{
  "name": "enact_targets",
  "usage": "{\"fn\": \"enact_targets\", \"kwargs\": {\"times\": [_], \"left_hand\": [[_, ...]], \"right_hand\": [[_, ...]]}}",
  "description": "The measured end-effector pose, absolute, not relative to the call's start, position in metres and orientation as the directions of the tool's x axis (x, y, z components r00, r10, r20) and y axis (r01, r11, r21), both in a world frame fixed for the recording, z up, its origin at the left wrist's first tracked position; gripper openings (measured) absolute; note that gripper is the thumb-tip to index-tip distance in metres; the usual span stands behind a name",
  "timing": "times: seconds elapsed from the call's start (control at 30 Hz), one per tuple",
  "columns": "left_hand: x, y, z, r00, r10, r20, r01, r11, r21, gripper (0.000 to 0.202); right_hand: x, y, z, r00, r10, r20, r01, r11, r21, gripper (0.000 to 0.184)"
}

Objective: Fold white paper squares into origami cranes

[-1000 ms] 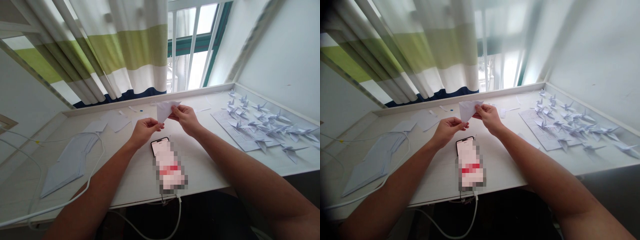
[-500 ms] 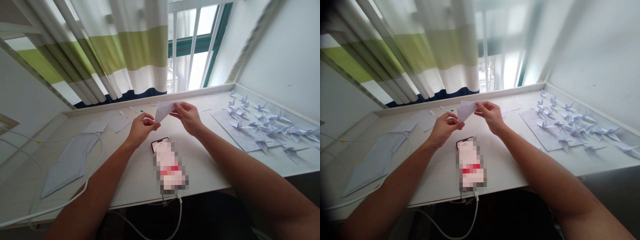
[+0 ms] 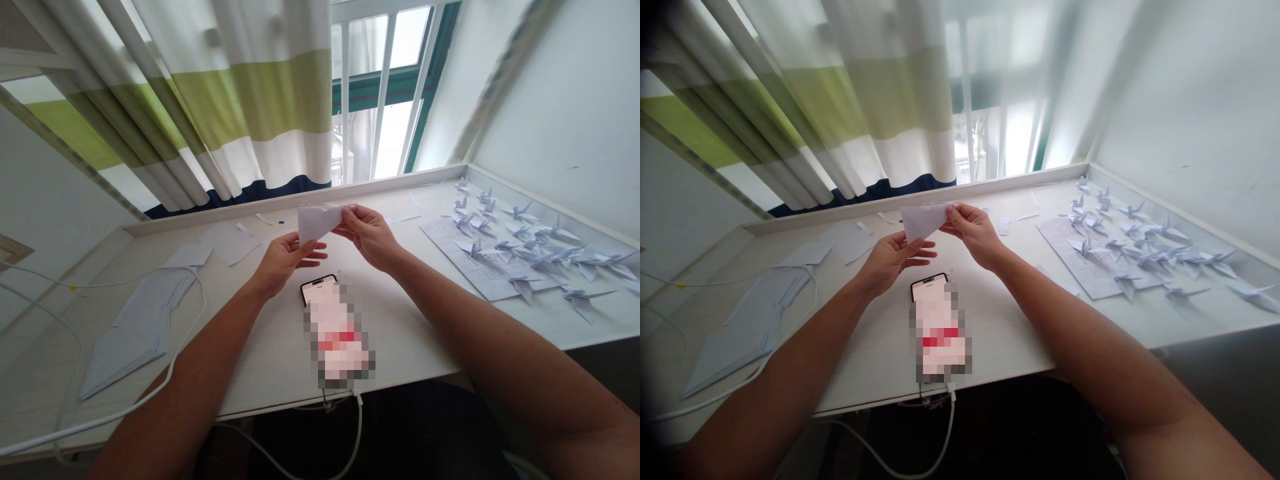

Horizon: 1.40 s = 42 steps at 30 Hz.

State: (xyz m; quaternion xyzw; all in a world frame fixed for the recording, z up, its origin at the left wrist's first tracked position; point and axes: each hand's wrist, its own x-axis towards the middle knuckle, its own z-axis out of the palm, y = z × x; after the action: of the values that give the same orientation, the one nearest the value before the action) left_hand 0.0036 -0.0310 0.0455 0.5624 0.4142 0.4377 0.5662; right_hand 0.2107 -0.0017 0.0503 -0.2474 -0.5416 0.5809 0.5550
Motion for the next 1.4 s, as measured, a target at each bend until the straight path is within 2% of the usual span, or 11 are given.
{"fn": "enact_targets", "kwargs": {"times": [0.1, 0.17, 0.23, 0.37, 0.47, 0.57, 0.63, 0.73, 0.9, 1.23, 1.4], "left_hand": [[0.004, -0.031, 0.044, 0.125, 0.984, 0.129, 0.031, -0.134, 0.99, 0.043], [0.004, -0.031, 0.043, -0.03, 0.96, 0.279, 0.141, -0.272, 0.952, 0.034], [0.003, -0.032, 0.041, -0.116, 0.889, 0.443, 0.29, -0.397, 0.871, 0.022], [-0.001, -0.034, 0.041, -0.05, 0.793, 0.607, 0.456, -0.523, 0.72, 0.009], [0.0, -0.033, 0.041, -0.011, 0.836, 0.548, 0.383, -0.503, 0.775, 0.025], [0.002, -0.032, 0.043, 0.048, 0.917, 0.396, 0.161, -0.398, 0.903, 0.043], [0.003, -0.031, 0.045, 0.119, 0.953, 0.28, 0.035, -0.286, 0.958, 0.041], [0.005, -0.03, 0.047, 0.137, 0.972, 0.191, -0.002, -0.192, 0.981, 0.039], [0.006, -0.029, 0.044, 0.083, 0.975, 0.204, -0.049, -0.201, 0.978, 0.045], [0.004, -0.027, 0.044, 0.025, 0.969, 0.247, -0.075, -0.245, 0.967, 0.044], [0.001, -0.024, 0.037, -0.021, 0.948, 0.317, -0.017, -0.317, 0.948, 0.04]], "right_hand": [[0.212, 0.001, 0.048, -0.182, 0.944, 0.274, -0.34, 0.201, -0.919, 0.038], [0.213, 0.003, 0.047, -0.132, 0.968, 0.212, -0.323, 0.16, -0.933, 0.043], [0.214, 0.003, 0.048, -0.177, 0.974, 0.14, -0.331, 0.075, -0.941, 0.051], [0.211, 0.001, 0.05, -0.321, 0.936, 0.147, -0.324, 0.037, -0.945, 0.049], [0.21, 0.002, 0.047, -0.229, 0.951, 0.206, -0.292, 0.135, -0.947, 0.04], [0.213, 0.006, 0.043, -0.137, 0.959, 0.246, -0.274, 0.202, -0.94, 0.038], [0.214, 0.007, 0.042, -0.111, 0.954, 0.28, -0.263, 0.243, -0.934, 0.037], [0.213, 0.005, 0.044, -0.118, 0.939, 0.322, -0.268, 0.282, -0.921, 0.033], [0.209, 0.0, 0.047, -0.118, 0.93, 0.349, -0.3, 0.301, -0.905, 0.027], [0.212, 0.006, 0.041, -0.131, 0.952, 0.275, -0.3, 0.227, -0.927, 0.034], [0.223, 0.006, 0.05, -0.143, 0.935, 0.324, -0.08, 0.315, -0.946, 0.033]]}}
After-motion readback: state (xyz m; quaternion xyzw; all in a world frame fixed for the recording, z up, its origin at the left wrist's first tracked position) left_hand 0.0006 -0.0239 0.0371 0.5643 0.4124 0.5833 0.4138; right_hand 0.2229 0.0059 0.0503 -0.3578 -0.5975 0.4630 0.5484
